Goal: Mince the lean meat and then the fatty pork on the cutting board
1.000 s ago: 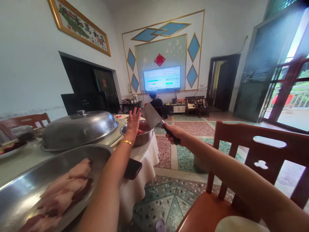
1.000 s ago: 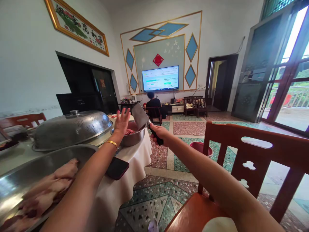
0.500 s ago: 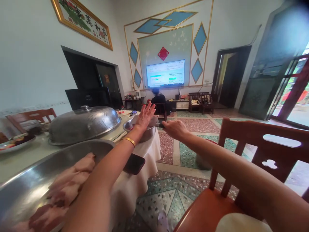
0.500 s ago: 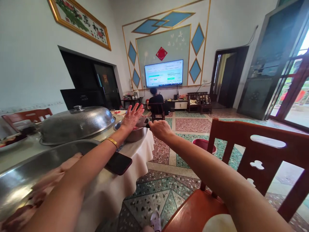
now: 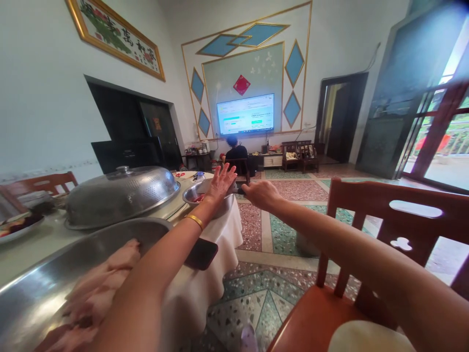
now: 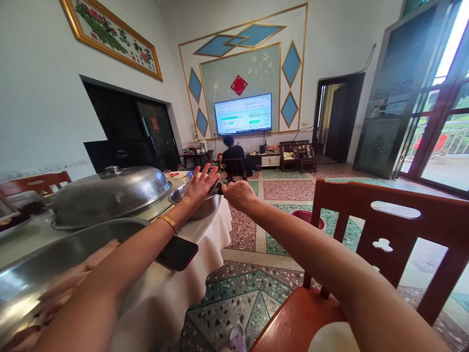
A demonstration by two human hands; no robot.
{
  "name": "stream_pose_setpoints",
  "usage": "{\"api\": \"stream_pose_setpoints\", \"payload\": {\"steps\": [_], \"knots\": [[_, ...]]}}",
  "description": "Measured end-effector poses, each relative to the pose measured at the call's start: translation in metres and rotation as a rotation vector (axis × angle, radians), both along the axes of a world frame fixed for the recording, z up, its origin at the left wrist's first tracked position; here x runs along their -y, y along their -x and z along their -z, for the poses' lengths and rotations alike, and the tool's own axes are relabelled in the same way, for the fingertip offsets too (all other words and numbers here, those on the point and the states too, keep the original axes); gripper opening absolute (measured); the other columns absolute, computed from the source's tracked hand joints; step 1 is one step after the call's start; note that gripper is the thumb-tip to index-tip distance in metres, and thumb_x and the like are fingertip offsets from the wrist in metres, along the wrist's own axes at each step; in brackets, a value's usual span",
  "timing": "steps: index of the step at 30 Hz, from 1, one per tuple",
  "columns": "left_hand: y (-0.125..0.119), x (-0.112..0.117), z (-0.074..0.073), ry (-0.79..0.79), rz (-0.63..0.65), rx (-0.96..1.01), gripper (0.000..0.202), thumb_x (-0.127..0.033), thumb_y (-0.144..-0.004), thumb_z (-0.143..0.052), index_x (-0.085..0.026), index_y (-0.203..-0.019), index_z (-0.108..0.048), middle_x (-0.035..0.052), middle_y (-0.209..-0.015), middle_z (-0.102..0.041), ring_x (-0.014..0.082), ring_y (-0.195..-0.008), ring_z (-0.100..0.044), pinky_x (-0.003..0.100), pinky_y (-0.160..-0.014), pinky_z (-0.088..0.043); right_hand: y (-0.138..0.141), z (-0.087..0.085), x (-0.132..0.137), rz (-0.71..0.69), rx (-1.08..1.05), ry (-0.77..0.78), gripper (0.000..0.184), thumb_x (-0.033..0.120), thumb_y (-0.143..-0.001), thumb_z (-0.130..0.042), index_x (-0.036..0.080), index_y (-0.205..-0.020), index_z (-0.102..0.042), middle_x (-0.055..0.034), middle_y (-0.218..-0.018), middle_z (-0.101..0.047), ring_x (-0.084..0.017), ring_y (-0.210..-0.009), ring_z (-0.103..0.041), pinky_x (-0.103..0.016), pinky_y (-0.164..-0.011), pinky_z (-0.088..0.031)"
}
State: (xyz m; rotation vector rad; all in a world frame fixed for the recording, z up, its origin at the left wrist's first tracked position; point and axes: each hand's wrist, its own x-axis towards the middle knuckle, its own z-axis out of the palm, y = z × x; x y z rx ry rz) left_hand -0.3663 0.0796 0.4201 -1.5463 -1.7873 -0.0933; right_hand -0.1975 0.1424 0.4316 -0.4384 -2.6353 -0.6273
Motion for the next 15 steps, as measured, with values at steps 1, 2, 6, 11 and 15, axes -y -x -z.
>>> {"api": "stream_pose_setpoints", "payload": {"steps": [1,2,6,11,15], "knots": [[0.0,0.0,-0.001,-0.004,0.003,0.003,0.051,-0.027,-0.088,-0.028,-0.028,-0.139,-0.026,-0.0003,-0.148,-0.017,0.0221,-0.138,0.005,0.052,-0.11,0.004,-0.001,0.0,-0.001,0.002,0.003,-0.01,0.022,0.022,-0.09,-0.04,0.014,-0.1,-0.057,-0.0152,-0.087,-0.065,-0.024,-0.075,-0.063,-0.028,-0.057,-0.038],[0.0,-0.001,-0.001,-0.009,0.005,0.007,0.052,-0.026,-0.088,-0.027,-0.029,-0.139,-0.024,-0.0004,-0.148,-0.018,0.0216,-0.138,0.005,0.053,-0.11,0.004,-0.003,0.0,-0.002,0.004,0.005,-0.021,0.022,0.023,-0.09,-0.039,0.014,-0.1,-0.057,-0.0153,-0.087,-0.065,-0.024,-0.075,-0.063,-0.028,-0.057,-0.038],[0.0,-0.002,-0.004,-0.01,0.006,0.026,0.054,-0.027,-0.087,-0.029,-0.032,-0.139,-0.02,-0.0025,-0.148,-0.019,0.0189,-0.138,0.006,0.052,-0.11,0.004,-0.011,0.002,-0.008,0.018,0.008,-0.054,0.024,0.026,-0.092,-0.036,0.015,-0.101,-0.055,-0.015,-0.085,-0.064,-0.023,-0.072,-0.062,-0.029,-0.056,-0.036],[0.006,-0.006,-0.007,0.038,-0.035,0.092,0.056,-0.038,-0.085,-0.038,-0.036,-0.138,-0.022,-0.0032,-0.148,-0.02,0.0204,-0.138,0.007,0.052,-0.11,0.008,-0.025,0.006,-0.017,0.034,-0.007,-0.048,0.026,0.027,-0.092,-0.034,0.015,-0.102,-0.055,-0.0151,-0.085,-0.063,-0.021,-0.073,-0.059,-0.03,-0.057,-0.033],[0.017,-0.003,-0.006,0.053,-0.022,0.202,0.063,-0.043,-0.081,-0.044,-0.036,-0.139,-0.019,-0.0029,-0.149,-0.016,0.0237,-0.137,0.009,0.054,-0.109,0.007,-0.036,0.007,-0.022,0.049,-0.033,-0.007,0.028,0.026,-0.093,-0.031,0.016,-0.101,-0.055,-0.0152,-0.087,-0.063,-0.021,-0.072,-0.057,-0.03,-0.057,-0.032]]}}
